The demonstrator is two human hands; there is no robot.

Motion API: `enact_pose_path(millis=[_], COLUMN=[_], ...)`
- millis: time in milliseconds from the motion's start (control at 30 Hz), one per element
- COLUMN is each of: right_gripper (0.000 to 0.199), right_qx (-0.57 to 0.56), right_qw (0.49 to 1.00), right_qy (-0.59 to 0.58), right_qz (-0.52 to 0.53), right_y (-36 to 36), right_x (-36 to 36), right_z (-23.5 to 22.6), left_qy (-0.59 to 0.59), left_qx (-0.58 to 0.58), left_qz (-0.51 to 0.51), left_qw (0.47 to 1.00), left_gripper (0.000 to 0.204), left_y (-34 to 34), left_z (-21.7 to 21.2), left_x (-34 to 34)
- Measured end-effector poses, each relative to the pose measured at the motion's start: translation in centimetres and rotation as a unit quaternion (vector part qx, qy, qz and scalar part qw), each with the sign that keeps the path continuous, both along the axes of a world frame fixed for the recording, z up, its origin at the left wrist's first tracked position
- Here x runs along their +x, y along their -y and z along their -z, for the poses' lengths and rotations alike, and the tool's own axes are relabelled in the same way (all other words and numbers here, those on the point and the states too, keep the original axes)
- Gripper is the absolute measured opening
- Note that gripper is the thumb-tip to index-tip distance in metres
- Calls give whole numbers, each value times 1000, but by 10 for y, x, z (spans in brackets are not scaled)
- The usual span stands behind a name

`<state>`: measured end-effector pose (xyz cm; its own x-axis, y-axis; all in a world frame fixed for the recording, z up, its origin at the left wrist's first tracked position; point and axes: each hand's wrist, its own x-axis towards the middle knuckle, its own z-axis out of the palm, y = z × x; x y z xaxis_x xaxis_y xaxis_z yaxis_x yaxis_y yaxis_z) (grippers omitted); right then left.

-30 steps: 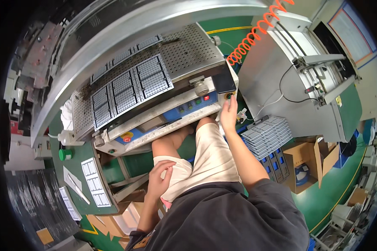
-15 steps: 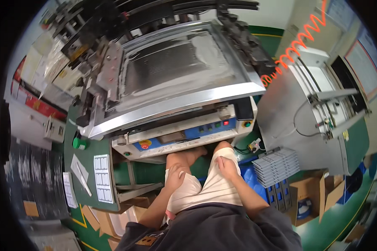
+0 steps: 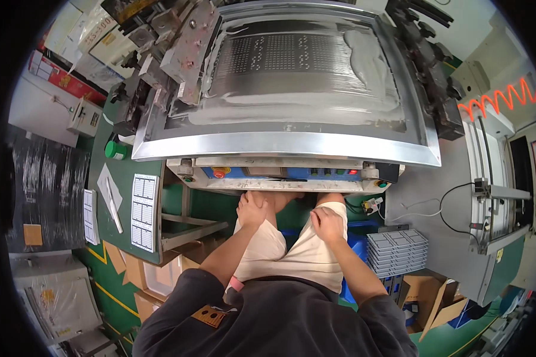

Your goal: Operating a machine to process or inspect sheets of electronic components in a production environment.

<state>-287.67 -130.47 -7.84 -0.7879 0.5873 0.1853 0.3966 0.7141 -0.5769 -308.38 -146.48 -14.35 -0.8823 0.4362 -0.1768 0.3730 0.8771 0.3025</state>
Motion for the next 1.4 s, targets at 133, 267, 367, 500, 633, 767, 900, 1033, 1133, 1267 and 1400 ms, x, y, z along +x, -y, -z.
enact_pose_path(millis=[133,267,367,500,633,767,900,1033,1133,1267,1400], right_gripper=[12,13,13,14,15,16,15,16,16,15,14], right_qx=[4,-4,-12,-11,-2,-1,-2,-4,-6,-8,-8], right_qw=[1000,999,1000,999,999,999,999,999,1000,999,999], right_qy=[28,32,24,33,34,40,46,33,27,37,45], right_qz=[-1,-3,-7,-2,-3,-4,0,4,4,4,3], right_y=[-4,-8,-8,-8,-7,-5,-4,-3,-2,-2,-2], right_x=[-10,-16,-16,-17,-19,-17,-17,-19,-20,-20,-21], right_z=[4,5,9,11,12,11,13,10,9,8,8], left_qy=[-24,-26,-30,-36,-41,-44,-46,-44,-37,-47,-54], left_qx=[-7,-15,-14,-11,-7,-7,-9,-15,-12,-1,5], left_qz=[4,3,-1,-1,1,1,2,-3,-6,0,0], left_qw=[1000,1000,999,999,999,999,999,999,999,999,999], left_gripper=[73,71,70,68,68,68,68,68,68,68,68], left_y=[-5,-4,-6,-5,-5,-3,-3,-2,-2,-2,0], left_z=[4,4,5,6,6,5,4,3,3,4,7], left_x=[-5,-4,-5,-5,-7,-6,-7,-7,-8,-8,-9])
